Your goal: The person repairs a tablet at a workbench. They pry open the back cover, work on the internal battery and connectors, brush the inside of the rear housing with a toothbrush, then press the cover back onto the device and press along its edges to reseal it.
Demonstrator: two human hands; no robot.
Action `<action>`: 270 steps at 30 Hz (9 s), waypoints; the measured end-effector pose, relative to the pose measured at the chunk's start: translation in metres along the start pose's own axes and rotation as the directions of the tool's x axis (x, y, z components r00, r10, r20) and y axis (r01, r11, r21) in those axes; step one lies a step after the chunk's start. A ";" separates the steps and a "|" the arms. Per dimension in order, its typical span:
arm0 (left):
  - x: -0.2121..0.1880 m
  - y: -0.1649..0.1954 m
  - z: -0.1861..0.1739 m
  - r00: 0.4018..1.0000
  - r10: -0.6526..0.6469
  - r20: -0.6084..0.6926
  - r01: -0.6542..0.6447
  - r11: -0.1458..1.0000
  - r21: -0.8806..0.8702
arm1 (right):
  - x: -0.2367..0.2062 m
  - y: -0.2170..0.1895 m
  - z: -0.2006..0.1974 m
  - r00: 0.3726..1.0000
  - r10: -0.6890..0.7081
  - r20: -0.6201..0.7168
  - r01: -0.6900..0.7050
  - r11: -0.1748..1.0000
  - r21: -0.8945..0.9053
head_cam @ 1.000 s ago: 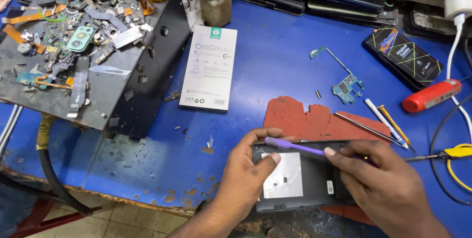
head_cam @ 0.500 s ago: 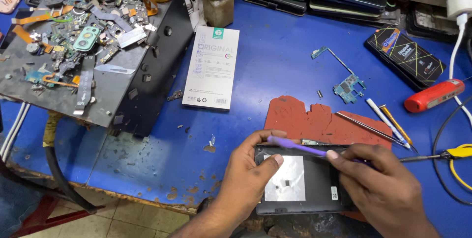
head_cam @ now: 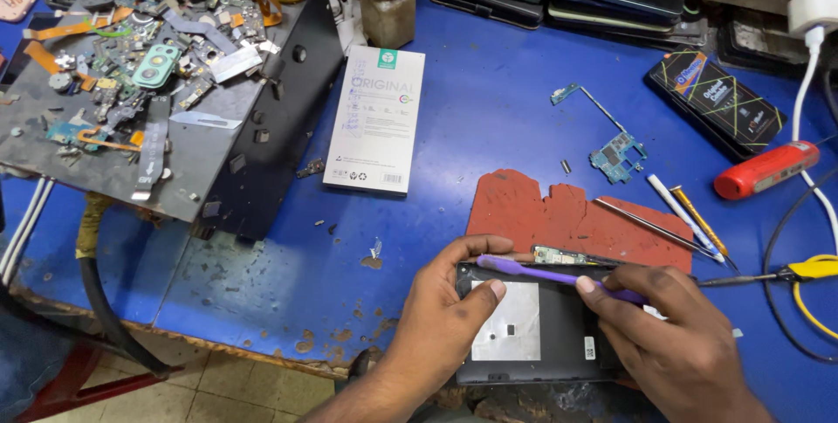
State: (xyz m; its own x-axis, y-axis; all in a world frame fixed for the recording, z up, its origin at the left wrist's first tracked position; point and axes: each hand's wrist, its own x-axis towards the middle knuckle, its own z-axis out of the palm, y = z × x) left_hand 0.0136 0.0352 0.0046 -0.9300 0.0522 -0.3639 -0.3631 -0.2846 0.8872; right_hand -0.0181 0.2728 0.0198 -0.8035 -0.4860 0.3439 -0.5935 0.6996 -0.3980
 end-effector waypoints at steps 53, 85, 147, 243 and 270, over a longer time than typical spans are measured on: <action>0.001 0.004 0.003 0.996 0.090 0.020 -0.087 0.986 -0.141 | -0.031 0.025 -0.039 0.985 0.084 -0.153 -0.091 0.995 -0.037; -0.006 0.001 -0.004 0.993 0.052 -0.111 -0.078 0.966 -0.248 | -0.051 0.073 -0.050 0.856 0.463 -0.231 -0.492 0.867 -0.084; -0.009 -0.015 -0.006 0.995 0.081 -0.056 -0.089 0.982 -0.166 | -0.069 0.034 0.007 0.752 0.652 0.097 -0.485 0.447 0.752; -0.038 -0.014 0.014 0.958 0.278 0.067 -0.246 0.921 -0.303 | -0.072 0.028 0.011 0.793 0.549 0.263 -0.288 -0.043 0.957; -0.048 -0.054 -0.001 0.933 0.157 0.323 -0.017 0.917 -0.399 | -0.092 0.041 0.016 0.763 0.632 0.134 -0.477 0.410 0.778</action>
State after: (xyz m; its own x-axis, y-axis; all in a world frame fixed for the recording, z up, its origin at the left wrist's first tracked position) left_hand 0.0776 0.0468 -0.0265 -0.9436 0.3128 -0.1084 -0.2946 -0.6440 0.7060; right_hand 0.0308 0.3380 -0.0418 -0.9946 0.0011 -0.1034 0.1029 0.1111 -0.9885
